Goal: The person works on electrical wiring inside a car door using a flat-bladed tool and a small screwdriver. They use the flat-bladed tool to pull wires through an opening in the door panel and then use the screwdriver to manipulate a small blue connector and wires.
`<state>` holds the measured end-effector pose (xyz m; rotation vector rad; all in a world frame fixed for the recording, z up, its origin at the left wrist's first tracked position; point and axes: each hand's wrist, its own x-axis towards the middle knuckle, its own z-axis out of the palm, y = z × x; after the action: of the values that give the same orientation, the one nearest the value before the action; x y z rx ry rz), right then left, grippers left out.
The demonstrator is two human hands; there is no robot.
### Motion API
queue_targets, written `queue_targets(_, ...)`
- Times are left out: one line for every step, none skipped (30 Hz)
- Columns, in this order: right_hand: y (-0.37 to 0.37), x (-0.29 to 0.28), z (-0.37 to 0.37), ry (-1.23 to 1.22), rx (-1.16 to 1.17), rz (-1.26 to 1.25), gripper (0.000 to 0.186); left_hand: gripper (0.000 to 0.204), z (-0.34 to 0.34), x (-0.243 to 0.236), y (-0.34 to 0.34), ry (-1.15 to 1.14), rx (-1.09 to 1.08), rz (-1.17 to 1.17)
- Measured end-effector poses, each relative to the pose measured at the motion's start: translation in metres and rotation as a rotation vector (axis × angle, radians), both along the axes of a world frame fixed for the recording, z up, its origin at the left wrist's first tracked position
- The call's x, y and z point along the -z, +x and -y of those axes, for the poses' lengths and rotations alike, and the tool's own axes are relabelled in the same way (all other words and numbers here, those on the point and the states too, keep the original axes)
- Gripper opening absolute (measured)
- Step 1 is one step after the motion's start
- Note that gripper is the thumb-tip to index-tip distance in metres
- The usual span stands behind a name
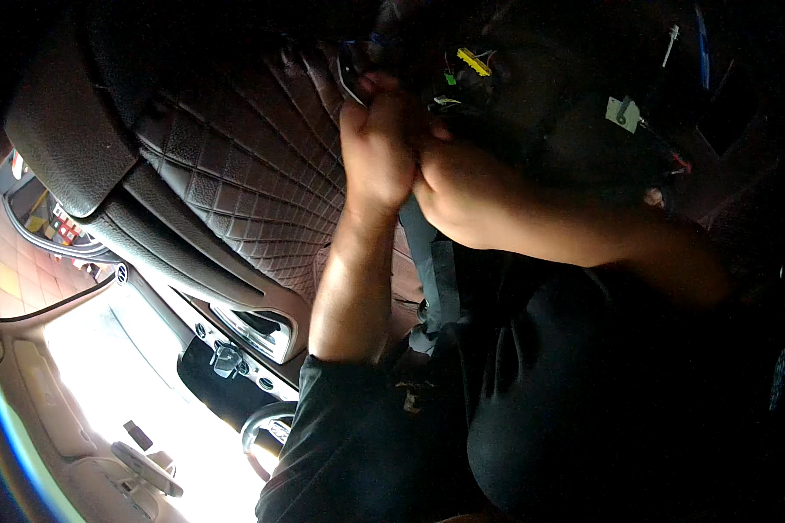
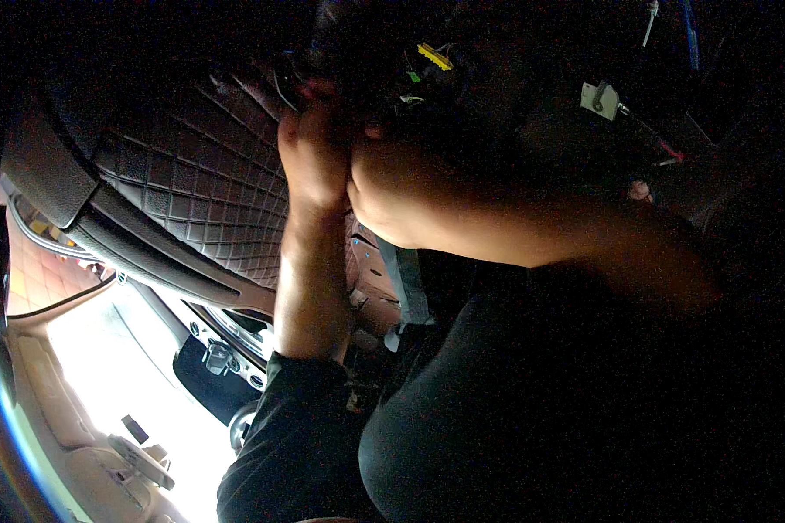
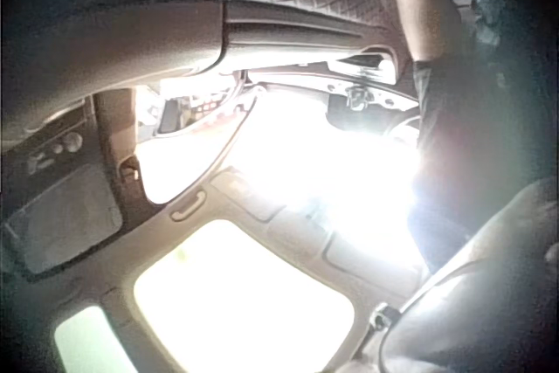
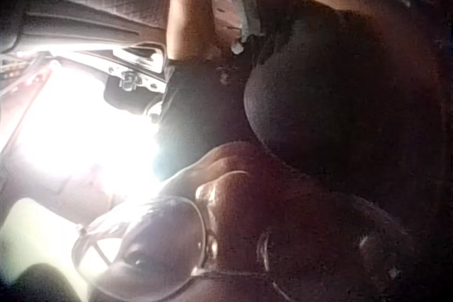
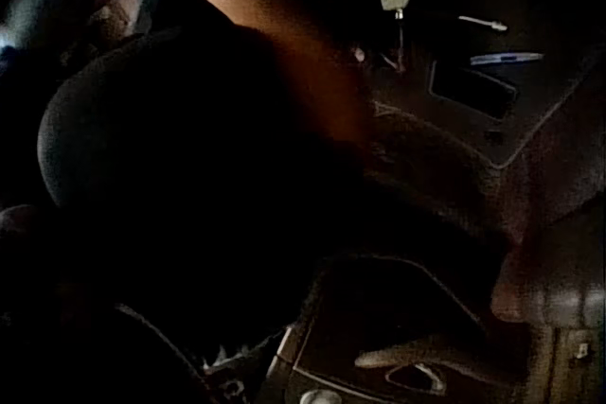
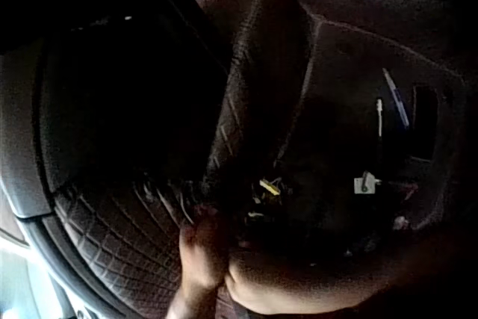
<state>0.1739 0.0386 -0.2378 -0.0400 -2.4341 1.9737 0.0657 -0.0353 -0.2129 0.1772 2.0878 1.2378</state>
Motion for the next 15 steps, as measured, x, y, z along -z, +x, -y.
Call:
queue_targets(0.0, 0.004, 0.009, 0.13, 0.095, -0.129, 0.012, 0.009, 0.002, -0.002, -0.008, 0.001, 0.071, 0.05)
queue_targets(-0.008, -0.004, 0.011, 0.044, 0.045, -0.003, 0.013, 0.012, 0.004, -0.006, -0.016, -0.021, 0.163, 0.025)
queue_targets(-0.016, -0.011, 0.012, -0.042, -0.005, 0.124, 0.014, 0.014, 0.005, -0.009, -0.023, -0.036, 0.255, -0.006)
queue_targets(-0.021, -0.004, 0.025, -0.083, 0.104, 0.065, 0.018, 0.017, 0.007, -0.011, -0.03, -0.094, 0.367, -0.088)
queue_targets(-0.023, -0.005, 0.028, -0.14, 0.128, 0.088, 0.021, 0.019, 0.006, -0.016, -0.034, -0.153, 0.479, -0.176)
queue_targets(-0.024, -0.006, 0.03, -0.198, 0.152, 0.112, 0.024, 0.02, 0.003, -0.023, -0.034, -0.163, 0.189, 0.198)
queue_targets(-0.024, -0.007, 0.031, -0.255, 0.176, 0.137, 0.028, 0.019, 0.003, -0.026, -0.033, -0.124, 0.162, 0.212)
queue_targets(-0.023, -0.007, 0.028, -0.257, 0.14, 0.16, 0.031, 0.018, 0.003, -0.024, -0.03, -0.083, 0.135, 0.23)
queue_targets(-0.02, -0.008, 0.024, -0.259, 0.103, 0.183, 0.034, 0.019, 0.003, -0.022, -0.027, -0.042, 0.108, 0.248)
queue_targets(-0.016, -0.01, 0.019, -0.261, 0.066, 0.207, 0.037, 0.018, 0.004, -0.022, -0.022, -0.051, 0.11, 0.186)
queue_targets(-0.004, -0.009, 0.008, -0.236, 0.092, 0.213, 0.038, 0.018, -0.004, -0.016, -0.01, -0.035, 0.138, 0.153)
queue_targets(0.002, -0.008, 0.007, -0.247, 0.082, 0.19, 0.039, 0.018, 0.003, -0.013, -0.002, -0.056, 0.135, 0.087)
queue_targets(0.009, -0.007, 0.006, -0.258, 0.073, 0.167, 0.04, 0.017, 0.023, 0.0, 0.011, -0.021, 0.115, 0.007)
queue_targets(0.017, -0.006, 0.001, -0.259, 0.023, 0.208, 0.04, 0.016, 0.021, -0.002, 0.027, -0.002, 0.013, 0.11)
queue_targets(0.022, -0.004, -0.001, -0.265, -0.036, 0.243, 0.04, 0.015, 0.022, -0.004, 0.039, 0.01, -0.099, 0.207)
